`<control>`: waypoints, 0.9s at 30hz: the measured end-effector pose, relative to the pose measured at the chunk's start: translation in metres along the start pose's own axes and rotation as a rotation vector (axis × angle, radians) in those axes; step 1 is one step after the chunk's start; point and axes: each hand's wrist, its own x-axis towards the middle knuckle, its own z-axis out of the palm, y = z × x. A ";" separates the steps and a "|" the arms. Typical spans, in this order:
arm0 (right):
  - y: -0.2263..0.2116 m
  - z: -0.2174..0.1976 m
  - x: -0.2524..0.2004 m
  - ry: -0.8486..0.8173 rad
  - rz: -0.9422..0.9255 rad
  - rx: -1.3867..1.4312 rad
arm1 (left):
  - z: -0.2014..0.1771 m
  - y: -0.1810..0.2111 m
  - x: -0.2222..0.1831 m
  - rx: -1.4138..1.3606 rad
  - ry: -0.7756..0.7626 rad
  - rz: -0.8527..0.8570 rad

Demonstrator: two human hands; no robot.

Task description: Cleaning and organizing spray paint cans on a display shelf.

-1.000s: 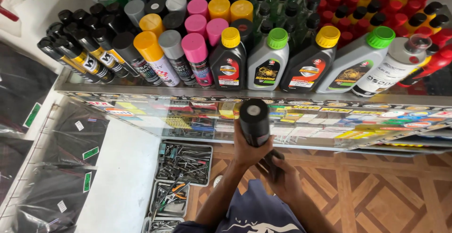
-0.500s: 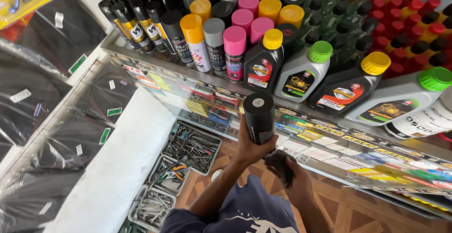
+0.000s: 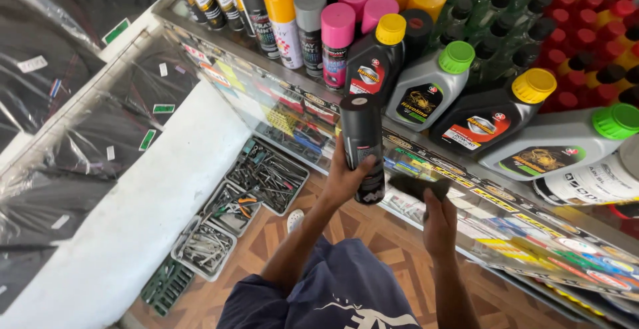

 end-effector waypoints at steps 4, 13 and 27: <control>-0.014 0.022 0.011 -0.142 -0.276 -0.299 | 0.012 0.038 -0.005 0.062 -0.002 -0.148; 0.019 0.108 0.053 -0.449 -1.249 -0.554 | -0.050 0.032 0.029 -0.034 -0.094 -0.003; -0.114 0.212 0.177 -0.059 -0.825 0.012 | -0.228 0.150 0.239 0.055 -0.254 0.351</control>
